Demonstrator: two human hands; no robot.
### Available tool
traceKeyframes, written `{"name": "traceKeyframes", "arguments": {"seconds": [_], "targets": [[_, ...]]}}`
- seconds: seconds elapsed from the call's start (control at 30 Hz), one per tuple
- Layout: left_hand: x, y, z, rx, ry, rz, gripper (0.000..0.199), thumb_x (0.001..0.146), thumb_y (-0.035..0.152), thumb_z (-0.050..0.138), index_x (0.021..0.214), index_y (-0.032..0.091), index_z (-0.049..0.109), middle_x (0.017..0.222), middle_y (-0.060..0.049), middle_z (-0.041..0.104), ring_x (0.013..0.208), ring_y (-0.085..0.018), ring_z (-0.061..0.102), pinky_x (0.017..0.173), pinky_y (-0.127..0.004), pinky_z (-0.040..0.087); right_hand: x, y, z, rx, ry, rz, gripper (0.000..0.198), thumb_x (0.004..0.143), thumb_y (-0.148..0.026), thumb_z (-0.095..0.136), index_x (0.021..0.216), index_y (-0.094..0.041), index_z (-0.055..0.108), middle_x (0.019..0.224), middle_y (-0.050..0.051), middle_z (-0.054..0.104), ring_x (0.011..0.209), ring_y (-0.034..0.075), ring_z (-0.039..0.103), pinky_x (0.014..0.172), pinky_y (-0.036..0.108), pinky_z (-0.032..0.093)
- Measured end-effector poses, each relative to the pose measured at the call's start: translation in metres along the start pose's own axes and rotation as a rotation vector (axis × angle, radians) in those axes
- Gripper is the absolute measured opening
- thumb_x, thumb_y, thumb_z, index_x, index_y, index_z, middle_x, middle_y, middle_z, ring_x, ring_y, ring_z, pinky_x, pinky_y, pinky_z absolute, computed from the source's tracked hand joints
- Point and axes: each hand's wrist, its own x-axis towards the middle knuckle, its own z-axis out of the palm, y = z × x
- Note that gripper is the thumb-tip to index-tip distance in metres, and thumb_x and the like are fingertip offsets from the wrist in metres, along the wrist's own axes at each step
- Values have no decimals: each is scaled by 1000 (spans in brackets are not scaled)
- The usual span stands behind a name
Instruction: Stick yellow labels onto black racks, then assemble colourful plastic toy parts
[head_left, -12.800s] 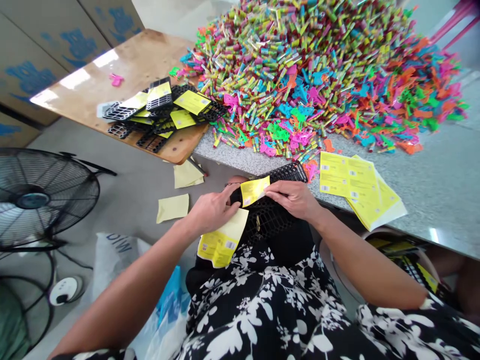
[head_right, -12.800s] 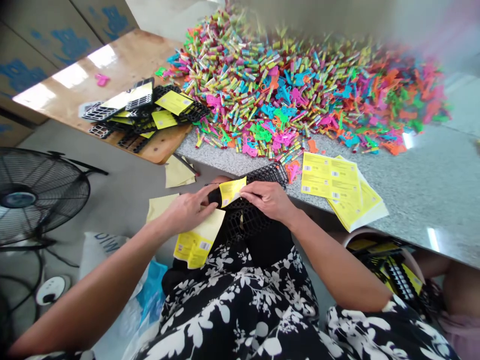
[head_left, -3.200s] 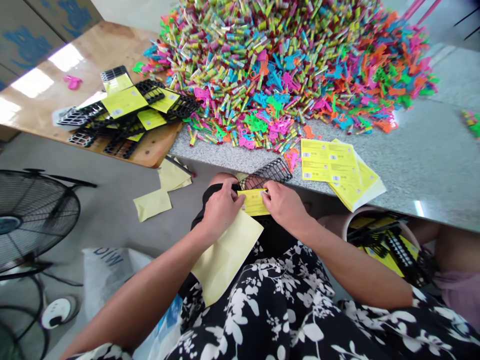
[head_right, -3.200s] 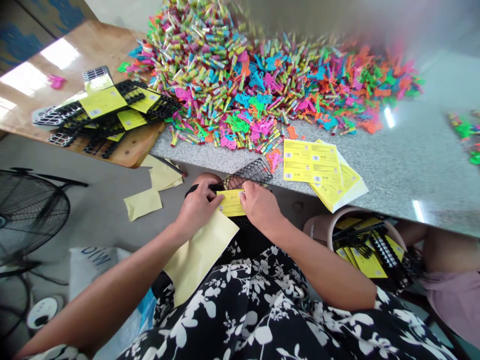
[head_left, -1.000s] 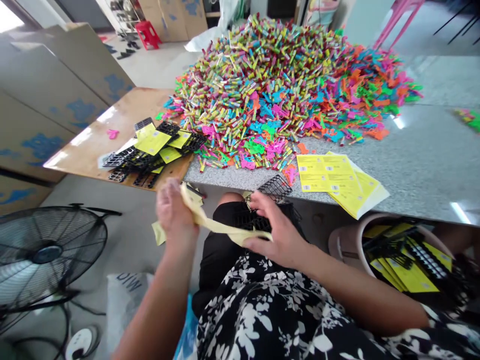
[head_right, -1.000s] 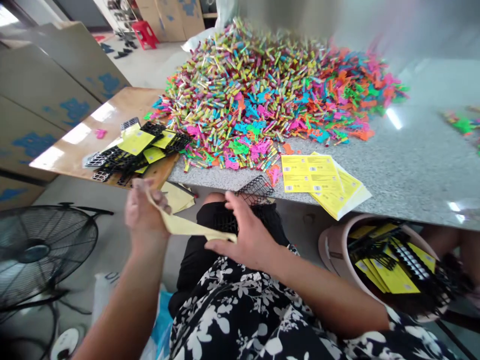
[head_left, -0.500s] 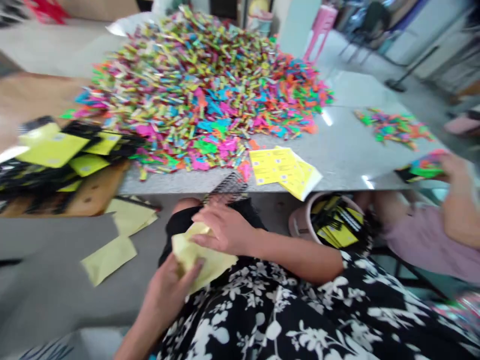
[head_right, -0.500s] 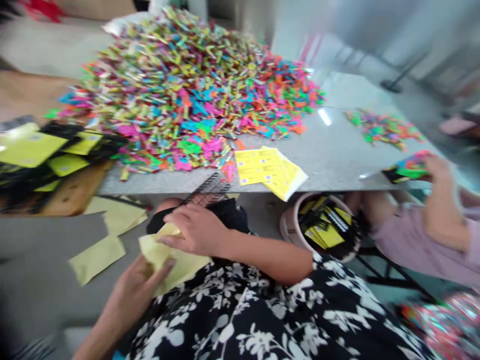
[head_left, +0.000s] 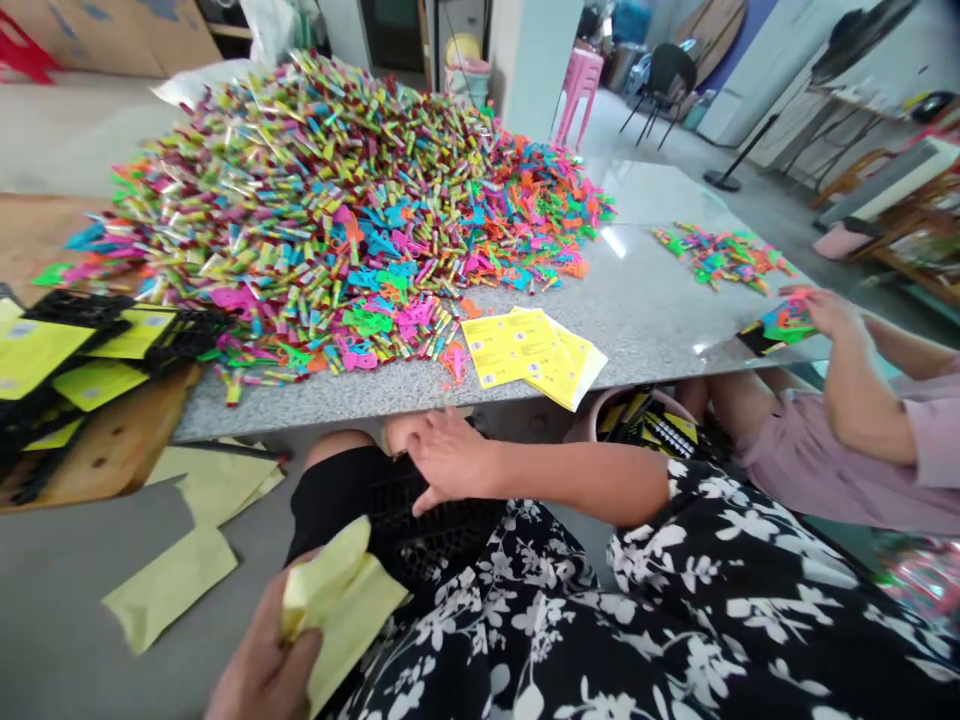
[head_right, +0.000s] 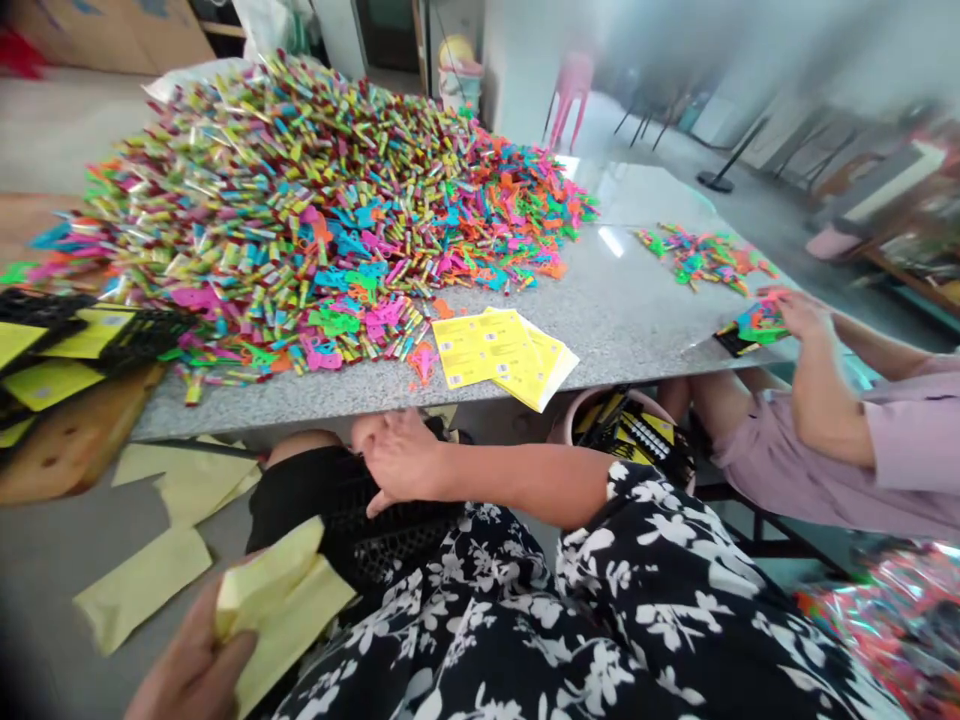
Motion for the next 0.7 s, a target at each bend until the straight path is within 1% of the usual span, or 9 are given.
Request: {"name": "traceKeyframes", "arguments": {"seconds": [0.07,0.13,0.2,0.3,0.37,0.47,0.57,0.63,0.7], "targets": [[-7,16,13,-84,-3,33,89,62,58,66,147,77,46,127,16,79,118,-42,75,96,-57,61,-14,-3,-1,80,-44,44,90,76,-80,82,124,-7,66,126,25,67,118,42,64,100,56,55],[-15,25,20,-110,-72,44,90,63,49,67,148,71,50,130,9,79,117,-44,75,98,-59,60,-30,-4,-2,177,-67,68,86,75,-76,85,125,-9,66,128,25,68,113,40,69,93,50,58],[-24,30,22,-119,-143,25,92,66,40,64,155,59,50,135,3,77,116,-40,75,101,-56,60,-46,-4,-6,279,-109,84,78,79,-68,86,128,-11,65,123,22,73,106,38,73,86,44,58],[-35,35,20,-133,-213,-42,88,74,30,56,162,36,47,142,-4,72,123,-33,72,109,-48,57,-61,2,-12,419,-194,113,67,84,-52,86,135,-17,61,105,12,80,94,32,77,77,35,53],[-40,40,17,-188,-239,-89,88,77,25,53,164,27,42,145,-7,70,125,-30,69,111,-45,54,-64,6,-14,470,-254,113,58,83,-45,86,130,-20,63,100,8,80,91,29,77,73,32,50],[-47,50,16,-327,-264,-139,89,76,22,53,164,22,40,143,-9,70,126,-30,68,108,-43,55,-60,6,-14,512,-356,34,38,82,-41,84,110,-23,66,97,6,79,87,28,75,67,30,46],[-61,59,17,-406,-256,-162,87,74,19,55,161,18,45,139,-10,71,122,-29,68,105,-42,55,-55,2,-6,556,-390,-64,25,85,-37,76,105,-26,64,94,5,79,85,27,75,68,31,47],[-76,61,9,-438,-199,-189,85,72,18,55,157,17,50,133,-10,73,117,-27,68,102,-40,56,-49,6,3,592,-370,-79,24,86,-39,72,107,-28,67,96,7,80,87,29,76,72,35,52],[-99,57,-14,-502,-82,-229,78,71,20,55,149,19,57,127,-8,74,111,-25,70,96,-36,58,-34,18,14,664,-312,-82,31,85,-48,72,110,-30,72,110,11,81,97,31,77,83,41,57]]}}
